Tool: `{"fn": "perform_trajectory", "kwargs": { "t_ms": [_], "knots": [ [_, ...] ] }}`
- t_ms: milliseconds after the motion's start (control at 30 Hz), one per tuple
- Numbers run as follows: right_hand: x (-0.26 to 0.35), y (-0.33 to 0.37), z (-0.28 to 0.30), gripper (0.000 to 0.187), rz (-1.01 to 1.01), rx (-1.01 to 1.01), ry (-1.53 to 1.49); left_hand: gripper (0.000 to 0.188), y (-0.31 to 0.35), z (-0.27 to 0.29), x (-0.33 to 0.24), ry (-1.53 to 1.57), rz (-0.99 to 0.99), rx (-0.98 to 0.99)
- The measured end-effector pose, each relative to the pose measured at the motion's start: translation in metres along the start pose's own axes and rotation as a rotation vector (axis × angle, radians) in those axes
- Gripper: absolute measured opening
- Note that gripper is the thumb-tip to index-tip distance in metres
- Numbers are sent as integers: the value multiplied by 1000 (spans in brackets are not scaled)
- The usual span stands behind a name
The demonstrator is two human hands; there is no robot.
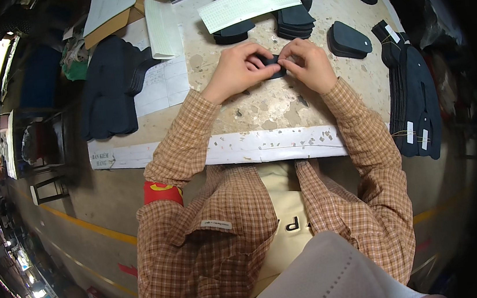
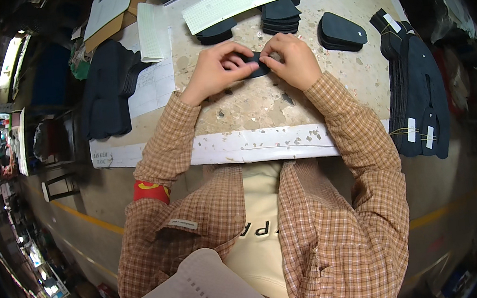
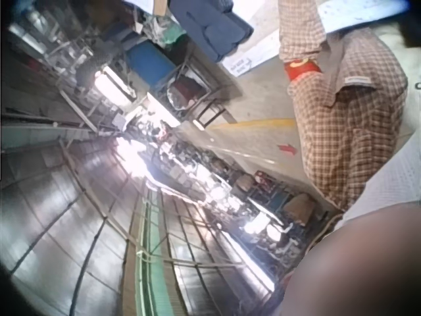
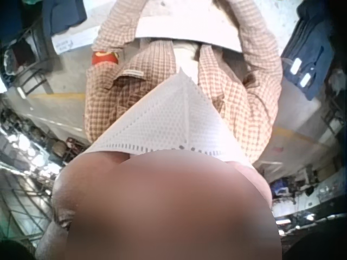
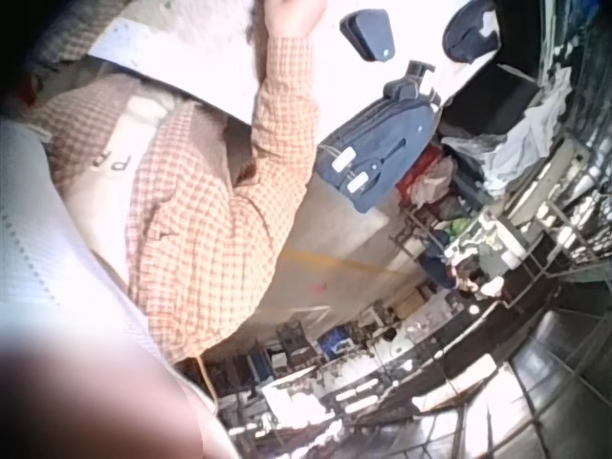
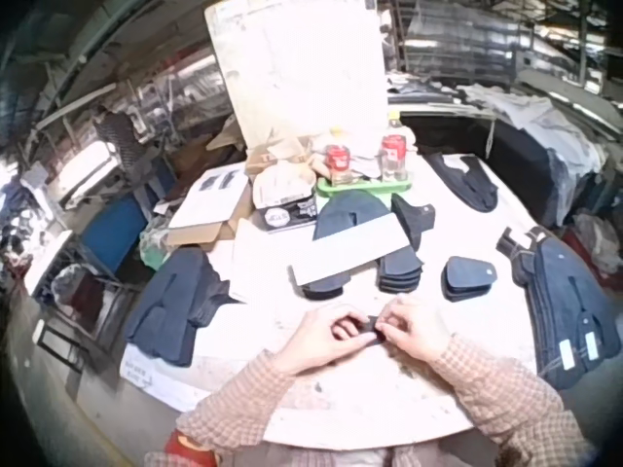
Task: The person handles black carpet pieces and white foam inserts on a workbench. They pick up and align the pieces, insert foam into the carpet, and stack the assembled units. The person repeats this process for multiple items, organizing them into neat stacks.
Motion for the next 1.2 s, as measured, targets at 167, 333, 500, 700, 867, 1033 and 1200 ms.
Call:
{"fn": "perform_trajectory", "kwargs": {
  "t_ms": [167,333,500,700,867,1033,1200],
  "knots": [
    [10,6,-15,8,119,-51,320,43,-3,-8,-7,-510,-134,29],
    [7,4,-6,7,84,-169,400,40,-3,-4,-3,-432,-125,49],
    [-19,3,0,8,-89,-90,49,32,-4,6,-2,-340,-74,-53],
    [0,8,-20,8,26,-44,171,34,-2,-3,-9,-407,-171,7],
    [-18,4,-11,13,-97,-140,109,38,-2,-1,-6,-340,-114,-6],
    [-45,6,-41,31,-440,31,-854,41,-5,5,3,-177,-59,-28],
    [-26,5,-36,39,-379,72,-641,39,-2,5,4,49,-110,-151]
  ]
}}
Point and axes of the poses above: each hand's wrist, its own y-axis away from the middle knuckle, its own z-axis out of the back of the hand, x = y × z, the point moved 6 cm from there along -y, towards the middle knuckle, and after that the axes turned 11 degrees about x, right-handed, at the moved point
